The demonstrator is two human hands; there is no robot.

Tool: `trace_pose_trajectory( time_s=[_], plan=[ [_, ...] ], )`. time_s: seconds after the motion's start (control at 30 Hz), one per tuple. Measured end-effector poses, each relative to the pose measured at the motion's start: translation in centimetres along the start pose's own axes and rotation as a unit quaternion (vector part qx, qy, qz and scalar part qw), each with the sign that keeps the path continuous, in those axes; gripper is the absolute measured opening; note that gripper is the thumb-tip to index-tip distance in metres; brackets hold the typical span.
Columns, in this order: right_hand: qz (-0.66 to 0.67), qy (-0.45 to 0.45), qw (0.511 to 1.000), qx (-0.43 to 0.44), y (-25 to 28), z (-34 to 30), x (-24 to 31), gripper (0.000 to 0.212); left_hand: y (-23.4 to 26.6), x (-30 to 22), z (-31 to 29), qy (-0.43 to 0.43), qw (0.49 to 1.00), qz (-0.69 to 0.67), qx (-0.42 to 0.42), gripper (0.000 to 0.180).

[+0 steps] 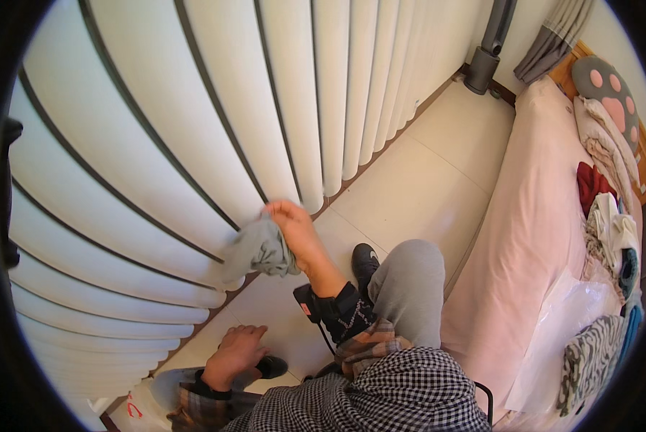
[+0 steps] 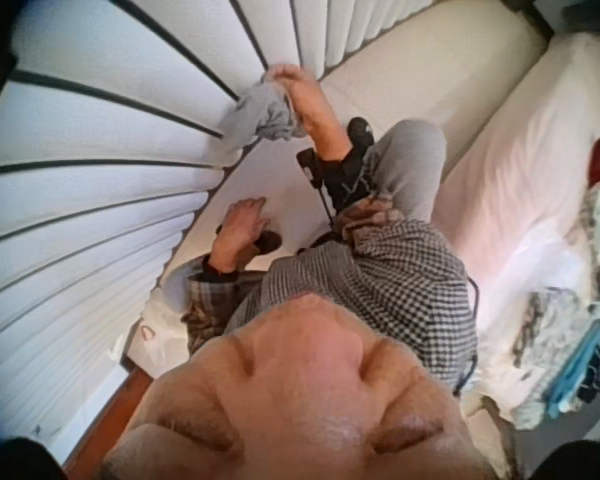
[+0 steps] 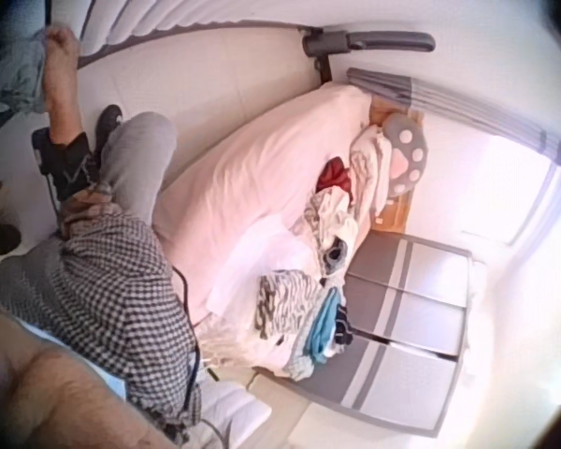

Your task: The person kneels and wipes a white radiator with a gray cloth, then stands and wipes a wooden door with a glass panel. The person uses the cloth to clean both surfaces thoroughly.

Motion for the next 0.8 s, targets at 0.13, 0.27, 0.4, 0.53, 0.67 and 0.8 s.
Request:
trace_pose_trajectory(
  time_s=[0.13,0.27,0.4,0.53,0.67,0.8],
  plan=[
    [-0.026,0.314,0.946,0.073,-7.5,-1.1,11.9,0.028,-2.4,2.8,-0.2,0.038,0.999,-0.008,0.019,0.052],
    [-0.036,0.513,0.857,0.015,-13.0,1.0,22.3,0.034,-4.2,4.3,0.7,0.031,0.998,-0.04,0.025,0.054],
    [-0.123,0.72,0.682,-0.03,-12.4,3.3,28.4,0.029,-2.0,3.2,2.1,0.005,0.998,-0.062,-0.023,0.051],
    [-0.343,0.776,0.529,0.003,-8.7,6.8,26.2,0.054,5.0,0.5,3.1,-0.01,0.97,-0.047,-0.237,0.045],
    [-0.4,0.734,0.549,0.024,-3.1,7.3,20.8,0.064,12.3,-1.3,3.8,-0.009,0.887,0.113,-0.448,0.047],
    [-0.392,0.753,0.527,0.049,-3.7,8.1,23.1,0.065,16.0,-1.1,4.8,0.049,0.816,0.211,-0.535,0.048]
  ],
)
Point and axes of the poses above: each hand's wrist, its own z-axis towards the middle knuckle, its own y-axis out of the back of the hand, x = y × z, the point moved 2 cm from there along z, towards the middle knuckle, and after that the axes turned 15 degrees about z, right-handed, at the moved point
